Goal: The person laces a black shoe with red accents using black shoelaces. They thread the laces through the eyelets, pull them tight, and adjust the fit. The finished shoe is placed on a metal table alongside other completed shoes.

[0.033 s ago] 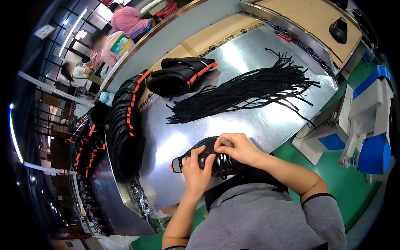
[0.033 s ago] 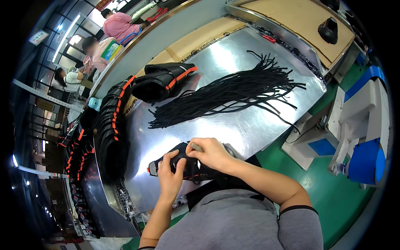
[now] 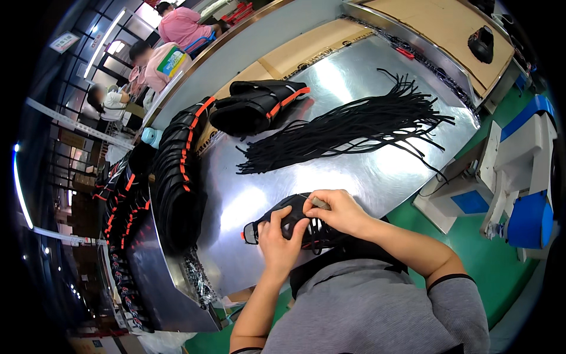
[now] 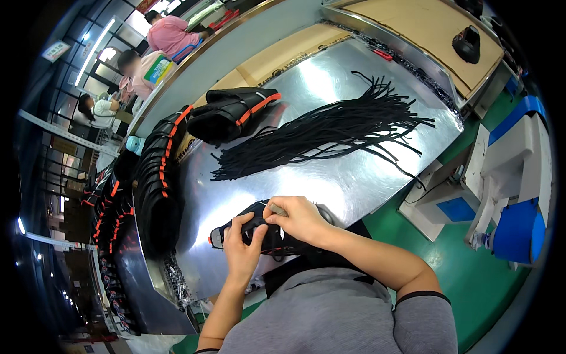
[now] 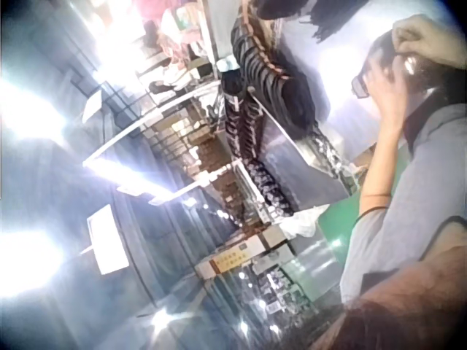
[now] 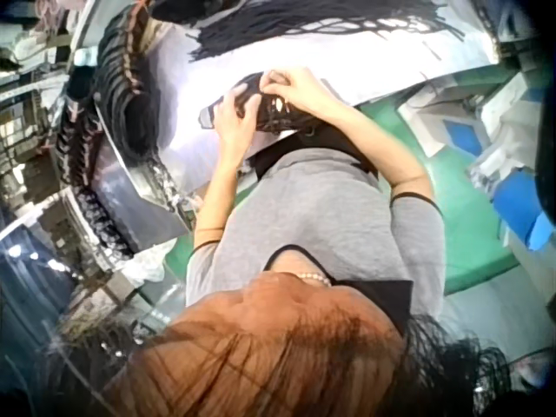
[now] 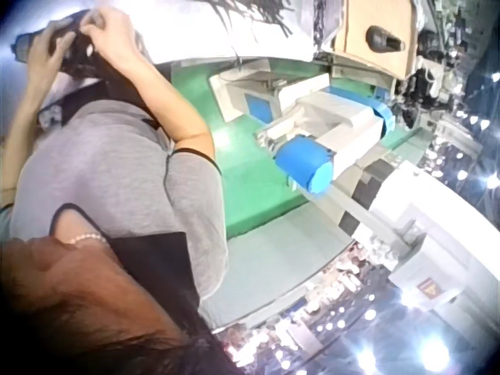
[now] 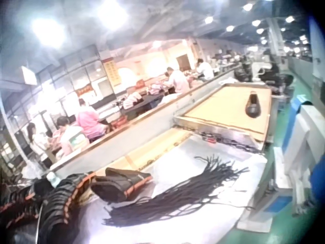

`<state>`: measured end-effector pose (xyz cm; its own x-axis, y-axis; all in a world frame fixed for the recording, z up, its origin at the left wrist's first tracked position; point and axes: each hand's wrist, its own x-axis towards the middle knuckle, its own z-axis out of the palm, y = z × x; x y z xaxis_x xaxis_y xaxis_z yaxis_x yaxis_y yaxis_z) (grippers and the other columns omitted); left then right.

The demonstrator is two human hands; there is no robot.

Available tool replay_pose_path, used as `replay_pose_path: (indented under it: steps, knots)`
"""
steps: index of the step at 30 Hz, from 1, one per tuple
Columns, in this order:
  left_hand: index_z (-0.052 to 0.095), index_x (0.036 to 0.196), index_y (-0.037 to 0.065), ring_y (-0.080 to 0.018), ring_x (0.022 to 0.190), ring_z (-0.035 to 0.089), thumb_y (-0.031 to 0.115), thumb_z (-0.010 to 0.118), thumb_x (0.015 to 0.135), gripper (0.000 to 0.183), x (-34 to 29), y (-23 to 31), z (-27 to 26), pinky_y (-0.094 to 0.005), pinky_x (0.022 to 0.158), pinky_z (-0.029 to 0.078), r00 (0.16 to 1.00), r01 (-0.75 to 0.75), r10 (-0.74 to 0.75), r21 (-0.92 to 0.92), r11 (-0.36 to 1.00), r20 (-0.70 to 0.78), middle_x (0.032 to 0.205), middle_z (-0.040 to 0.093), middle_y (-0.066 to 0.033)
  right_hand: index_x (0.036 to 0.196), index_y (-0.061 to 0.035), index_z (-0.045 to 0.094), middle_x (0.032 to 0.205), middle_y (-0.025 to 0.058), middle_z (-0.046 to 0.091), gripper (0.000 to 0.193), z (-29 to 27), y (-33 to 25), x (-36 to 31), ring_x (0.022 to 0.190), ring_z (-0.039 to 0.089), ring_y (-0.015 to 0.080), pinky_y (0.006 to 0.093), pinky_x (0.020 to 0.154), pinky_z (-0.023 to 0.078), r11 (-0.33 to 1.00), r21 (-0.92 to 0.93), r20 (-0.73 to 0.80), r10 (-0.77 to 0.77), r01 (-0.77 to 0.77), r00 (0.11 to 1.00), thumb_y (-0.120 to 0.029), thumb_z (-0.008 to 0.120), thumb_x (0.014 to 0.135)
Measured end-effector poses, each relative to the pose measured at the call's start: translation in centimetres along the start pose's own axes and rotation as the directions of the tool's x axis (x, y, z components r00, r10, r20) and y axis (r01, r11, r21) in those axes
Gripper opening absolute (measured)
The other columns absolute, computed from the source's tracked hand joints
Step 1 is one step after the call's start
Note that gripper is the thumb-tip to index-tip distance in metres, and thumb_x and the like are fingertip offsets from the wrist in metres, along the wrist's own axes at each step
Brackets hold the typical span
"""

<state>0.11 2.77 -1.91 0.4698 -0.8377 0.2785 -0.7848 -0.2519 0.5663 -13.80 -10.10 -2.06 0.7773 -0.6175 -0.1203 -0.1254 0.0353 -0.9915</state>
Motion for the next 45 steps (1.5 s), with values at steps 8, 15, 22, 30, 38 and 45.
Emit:
replay_pose_path:
  steps: [8,15,22,30,38,45]
  knots:
    - [0.068,0.1,0.007,-0.0275,0.085,0.058,0.023,0.089,0.066,0.043,-0.3,1.0,0.8,-0.0371,0.078,0.046,0.994,-0.017,0.022,0.047,0.999,-0.108,0.094,0.07,-0.0069,0.115,-0.0039,0.052,0.096,0.0166,0.067,0.031,-0.7,0.3,-1.4,0.086,0.067,0.0366,0.0422,0.073,0.051,0.961,-0.212,-0.096,-0.203,0.179,0.974,-0.023,0.063,0.093]
    - [0.068,0.1,0.006,-0.0273,0.082,0.056,0.022,0.09,0.064,0.045,-0.5,0.9,0.7,-0.0372,0.077,0.045,0.993,-0.045,0.051,0.055,0.997,-0.106,0.094,0.07,-0.0061,0.103,-0.0026,0.056,0.086,0.0141,0.069,0.022,-1.8,-0.8,-3.5,0.079,0.067,0.0359,0.0451,0.068,0.051,0.859,-0.479,0.029,-0.192,0.182,0.981,-0.02,0.062,0.092]
    - [0.067,0.099,0.008,-0.0266,0.075,0.058,0.022,0.087,0.068,0.04,-0.5,0.8,0.6,-0.0361,0.075,0.042,0.98,-0.117,0.123,0.047,0.992,-0.159,0.083,0.069,-0.0065,0.094,-0.0055,0.06,0.078,0.0122,0.07,0.016,-1.5,-1.8,-2.7,0.071,0.068,0.0342,0.0445,0.062,0.052,0.743,-0.654,0.088,-0.109,0.14,0.99,-0.02,0.066,0.089]
    - [0.065,0.104,0.004,-0.0263,0.079,0.056,0.005,0.072,0.077,0.027,-1.3,1.0,0.5,-0.0367,0.077,0.043,0.997,-0.079,0.079,-0.069,0.994,-0.005,0.092,0.067,-0.0089,0.131,0.0228,0.035,0.066,0.017,0.066,0.077,2.5,-1.6,0.1,0.061,0.068,0.031,0.0366,0.051,0.051,0.473,-0.807,0.298,-0.193,0.354,0.935,-0.008,0.068,0.069]
    - [0.063,0.113,0.003,-0.0222,0.091,0.065,0.011,0.072,0.085,0.03,0.9,-1.8,0.3,-0.0323,0.083,0.051,0.921,0.389,-0.355,-0.437,0.811,0.162,0.102,0.068,-0.0137,0.114,0.0005,0.059,0.087,0.0158,0.072,0.034,-3.7,-2.8,-0.8,0.081,0.071,0.0325,0.0418,0.068,0.055,0.658,-0.743,0.058,-0.12,0.123,0.991,-0.015,0.066,0.084]
    - [0.044,0.14,0.005,-0.0188,0.093,0.066,0.008,0.081,0.072,0.077,2.3,0.6,0.9,-0.0309,0.087,0.052,0.908,0.417,-0.362,-0.38,0.826,0.209,0.103,0.067,-0.0119,0.108,-0.0071,0.065,0.088,0.0126,0.07,0.019,-1.4,5.9,0.3,0.077,0.069,0.0295,0.0365,0.068,0.052,0.959,-0.236,-0.479,-0.255,0.156,0.84,-0.019,0.059,0.095]
